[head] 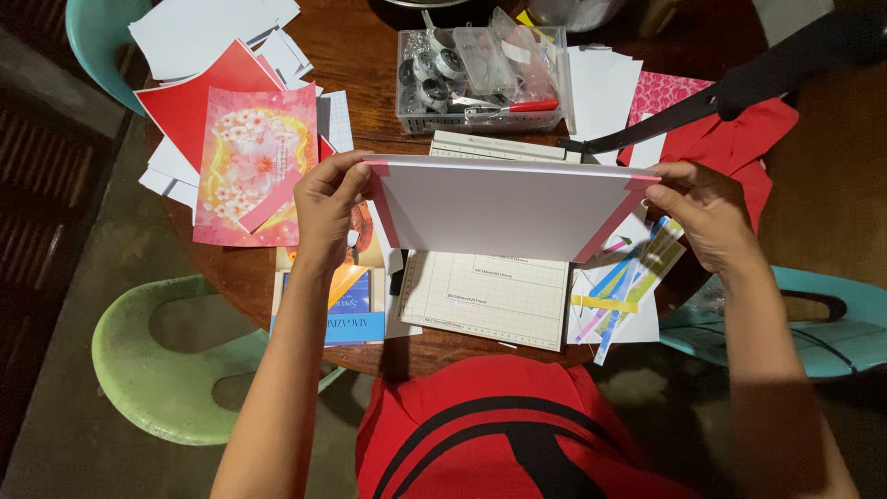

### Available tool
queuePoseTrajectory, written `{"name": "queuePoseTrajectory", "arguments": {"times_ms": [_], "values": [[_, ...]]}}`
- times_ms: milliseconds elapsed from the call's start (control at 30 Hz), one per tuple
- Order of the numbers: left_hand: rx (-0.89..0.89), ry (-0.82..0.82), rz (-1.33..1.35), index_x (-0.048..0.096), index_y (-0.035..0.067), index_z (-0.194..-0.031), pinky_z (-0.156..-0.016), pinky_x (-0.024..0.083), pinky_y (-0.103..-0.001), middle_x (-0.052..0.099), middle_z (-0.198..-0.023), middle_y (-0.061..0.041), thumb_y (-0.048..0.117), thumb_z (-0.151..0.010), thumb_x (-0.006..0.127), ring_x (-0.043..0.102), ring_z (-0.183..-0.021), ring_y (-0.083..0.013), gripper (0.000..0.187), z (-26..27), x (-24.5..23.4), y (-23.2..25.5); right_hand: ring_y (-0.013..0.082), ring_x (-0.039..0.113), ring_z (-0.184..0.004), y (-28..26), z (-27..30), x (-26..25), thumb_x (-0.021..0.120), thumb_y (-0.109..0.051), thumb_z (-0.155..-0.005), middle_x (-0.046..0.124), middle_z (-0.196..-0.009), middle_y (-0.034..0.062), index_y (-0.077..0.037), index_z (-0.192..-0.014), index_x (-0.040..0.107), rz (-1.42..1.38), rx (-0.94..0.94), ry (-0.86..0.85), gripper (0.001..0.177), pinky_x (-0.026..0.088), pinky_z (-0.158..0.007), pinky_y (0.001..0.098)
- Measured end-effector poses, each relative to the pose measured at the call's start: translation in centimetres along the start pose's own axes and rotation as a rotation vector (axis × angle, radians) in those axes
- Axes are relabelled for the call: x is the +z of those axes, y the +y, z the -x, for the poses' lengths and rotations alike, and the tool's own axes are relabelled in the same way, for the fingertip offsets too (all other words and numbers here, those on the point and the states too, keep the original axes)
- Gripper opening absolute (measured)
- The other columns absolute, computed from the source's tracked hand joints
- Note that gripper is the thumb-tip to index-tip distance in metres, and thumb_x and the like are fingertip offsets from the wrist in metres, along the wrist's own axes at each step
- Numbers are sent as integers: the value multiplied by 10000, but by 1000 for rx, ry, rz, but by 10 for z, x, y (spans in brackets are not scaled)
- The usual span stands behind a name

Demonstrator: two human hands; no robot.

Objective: The person cuts a pink strip of paper using a paper trimmer and folds it by hand. They then align the folded strip along the edge of a white sheet of paper and pick up a yellow triangular paper piece from the table.

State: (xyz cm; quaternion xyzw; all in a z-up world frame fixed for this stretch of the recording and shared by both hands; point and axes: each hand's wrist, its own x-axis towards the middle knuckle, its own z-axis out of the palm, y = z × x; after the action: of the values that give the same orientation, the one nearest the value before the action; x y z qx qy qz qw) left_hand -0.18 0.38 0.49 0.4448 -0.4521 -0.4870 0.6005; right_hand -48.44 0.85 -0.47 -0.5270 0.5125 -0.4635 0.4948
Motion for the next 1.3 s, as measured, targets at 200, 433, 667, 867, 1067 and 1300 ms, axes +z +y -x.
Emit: {"name": "queuePoseTrajectory", "arguments": {"times_ms": [200,433,667,867,1067,1300], "values": [[-22,12,-16,727,-8,-1166,-701,554,-266,709,-852,-37,110,-1010,688,615,-708,-88,200,-1,-2,-3,139,657,-954,-2,0,0,724,-94,-971,700,-1081,55,-19,-1221,691,27,-13,2,263,546,-871,292],[3,-1,7,728,-11,-1147,-741,550,-273,705,-867,-33,92,-1007,691,640,-768,-95,177,-4,-3,-9,133,663,-961,-7,1,5,703,-89,-973,704,-1068,51,-23,-1198,687,46,46,30,235,552,-878,290],[-11,-8,8,727,-4,-1155,-760,562,-276,714,-895,-36,94,-1014,679,647,-789,-95,179,-1,0,-1,124,638,-965,-11,4,5,701,-80,-977,694,-1095,39,-36,-1227,692,14,-13,-8,254,528,-880,281],[-84,54,45,719,-16,-1155,-546,410,-285,727,-929,-85,50,-1013,673,508,-632,-109,162,5,-3,-2,112,640,-1050,-10,17,11,684,-17,-1004,683,-1160,27,-32,-1211,715,22,-64,115,210,514,-960,267],[-61,54,80,739,-8,-1101,-646,479,-260,731,-1027,-95,-7,-991,662,555,-679,-125,134,15,-12,-7,195,689,-1199,-11,27,15,622,133,-983,720,-1253,124,-15,-1169,717,182,-361,62,257,563,-1083,302],[-173,32,100,754,3,-1032,-885,538,-262,726,-1192,-90,-77,-903,642,669,-1062,-147,189,73,-37,-52,197,679,-1171,43,75,47,617,102,-934,715,-1271,137,-23,-1128,730,176,-178,112,257,564,-991,309]]}}
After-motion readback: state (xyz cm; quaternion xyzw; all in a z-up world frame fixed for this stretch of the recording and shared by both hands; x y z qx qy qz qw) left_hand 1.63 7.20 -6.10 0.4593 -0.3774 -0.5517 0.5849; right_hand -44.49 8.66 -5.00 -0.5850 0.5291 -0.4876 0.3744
